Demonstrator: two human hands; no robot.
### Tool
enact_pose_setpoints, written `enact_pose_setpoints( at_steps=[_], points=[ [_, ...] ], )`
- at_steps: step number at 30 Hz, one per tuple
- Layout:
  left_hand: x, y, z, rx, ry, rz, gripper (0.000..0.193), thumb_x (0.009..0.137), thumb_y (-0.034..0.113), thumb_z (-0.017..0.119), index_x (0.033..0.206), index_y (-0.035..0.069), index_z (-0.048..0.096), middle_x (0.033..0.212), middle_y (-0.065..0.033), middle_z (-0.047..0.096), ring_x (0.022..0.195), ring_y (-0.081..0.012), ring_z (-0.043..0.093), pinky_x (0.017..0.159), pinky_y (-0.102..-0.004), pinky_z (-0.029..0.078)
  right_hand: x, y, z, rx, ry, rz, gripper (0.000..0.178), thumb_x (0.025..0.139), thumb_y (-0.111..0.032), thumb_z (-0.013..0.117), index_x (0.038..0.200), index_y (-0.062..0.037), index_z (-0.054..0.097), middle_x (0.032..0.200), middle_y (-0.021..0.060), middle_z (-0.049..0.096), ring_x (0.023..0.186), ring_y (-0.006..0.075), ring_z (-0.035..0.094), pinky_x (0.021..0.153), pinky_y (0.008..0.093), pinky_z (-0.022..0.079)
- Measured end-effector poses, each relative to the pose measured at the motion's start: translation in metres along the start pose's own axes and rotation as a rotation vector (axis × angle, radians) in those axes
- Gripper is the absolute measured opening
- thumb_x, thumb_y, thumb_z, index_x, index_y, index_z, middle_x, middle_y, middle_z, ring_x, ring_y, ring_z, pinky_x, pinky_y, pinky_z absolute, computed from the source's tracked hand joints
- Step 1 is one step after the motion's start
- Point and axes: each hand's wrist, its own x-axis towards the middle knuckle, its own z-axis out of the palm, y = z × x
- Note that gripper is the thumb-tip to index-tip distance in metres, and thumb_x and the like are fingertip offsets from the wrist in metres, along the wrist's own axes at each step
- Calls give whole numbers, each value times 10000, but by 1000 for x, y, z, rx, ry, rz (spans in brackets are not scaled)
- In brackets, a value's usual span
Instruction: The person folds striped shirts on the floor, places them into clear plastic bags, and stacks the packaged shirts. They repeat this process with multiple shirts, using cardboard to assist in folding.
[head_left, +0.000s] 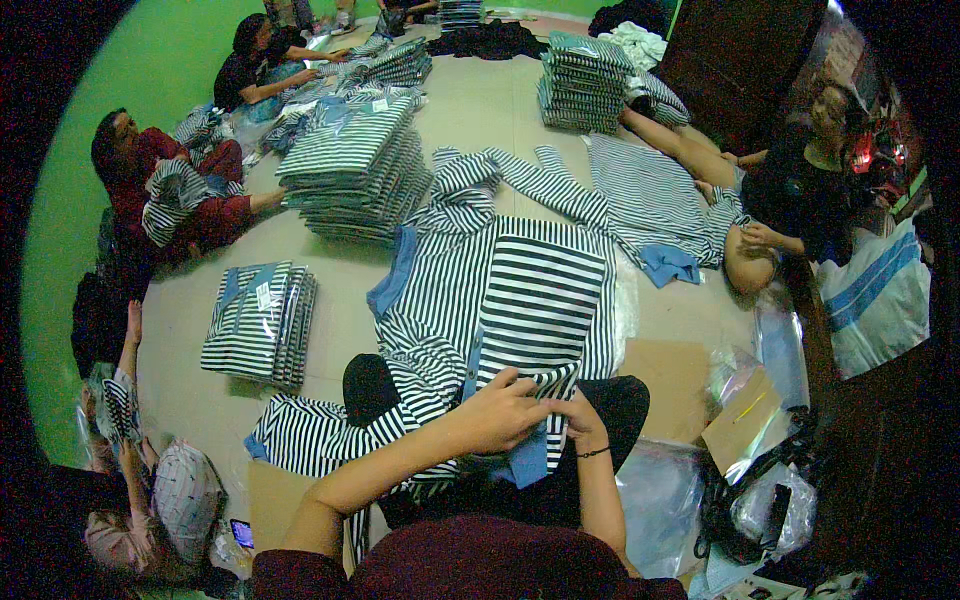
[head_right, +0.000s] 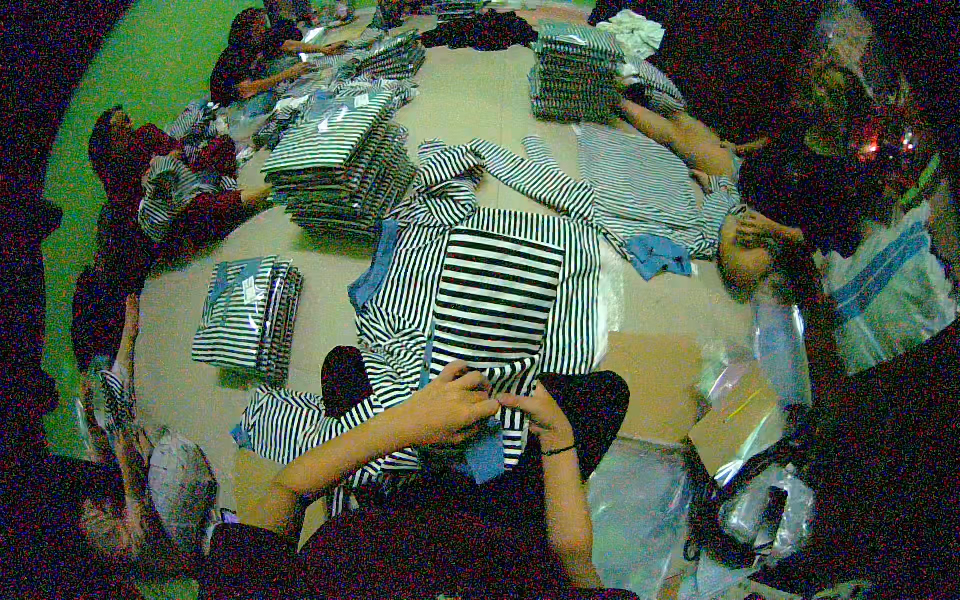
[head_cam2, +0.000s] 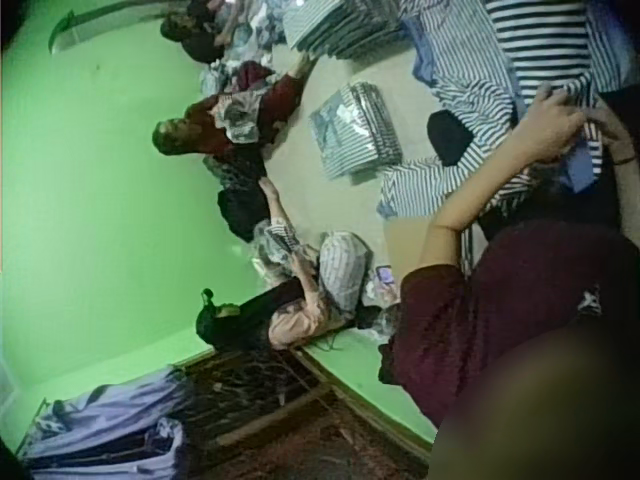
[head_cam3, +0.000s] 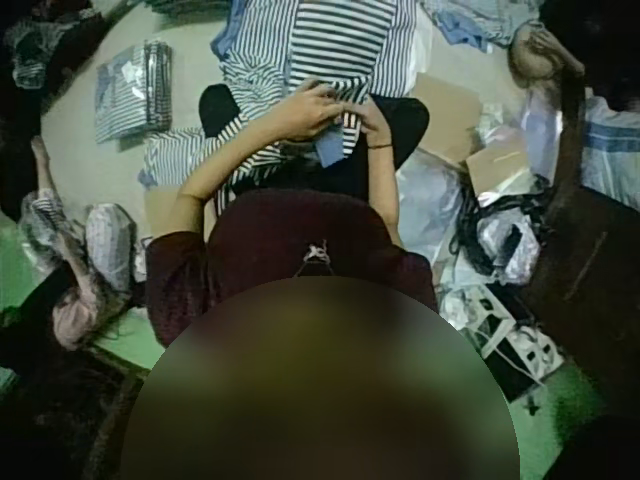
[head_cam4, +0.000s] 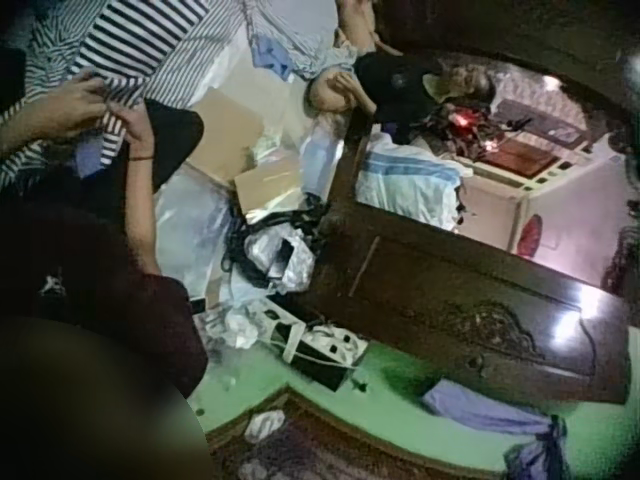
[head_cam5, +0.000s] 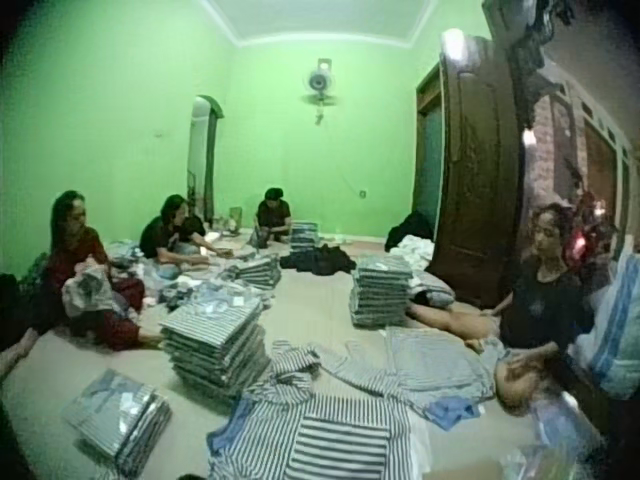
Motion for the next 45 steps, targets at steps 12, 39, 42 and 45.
enact_pose_setpoints(
  at_steps=[12,39,42,45],
  points=[
    [-25,10,17,-882,719,-1040,722,532,286,757,1080,-18,398,931,-132,565,834,-201,561,761,-308,441,-14,13,14,199,82,-7,601,645,-131,658,1171,-38,382,1087,85,511,979,215,506,860,340,391],
    [-70,13,-2,-1459,334,-798,369,846,325,437,805,-21,560,668,-57,551,632,-117,519,620,-235,423,-28,-14,-60,454,43,-121,434,760,-314,491,1083,-25,475,1070,151,517,949,284,519,826,390,440],
    [-51,19,8,-1129,454,-673,473,828,332,464,1088,-63,436,1081,-176,482,1001,-209,461,859,-293,353,-29,-11,-54,426,138,-129,468,753,-317,495,1119,-28,448,1088,151,505,957,284,514,834,390,435],
    [-25,24,5,-1096,530,-482,607,802,324,507,1225,-41,269,1221,-204,351,1123,-247,363,922,-305,290,-34,-4,-34,398,233,-137,505,747,-321,499,1154,-32,421,1106,151,493,964,284,509,842,390,429]
  ],
)
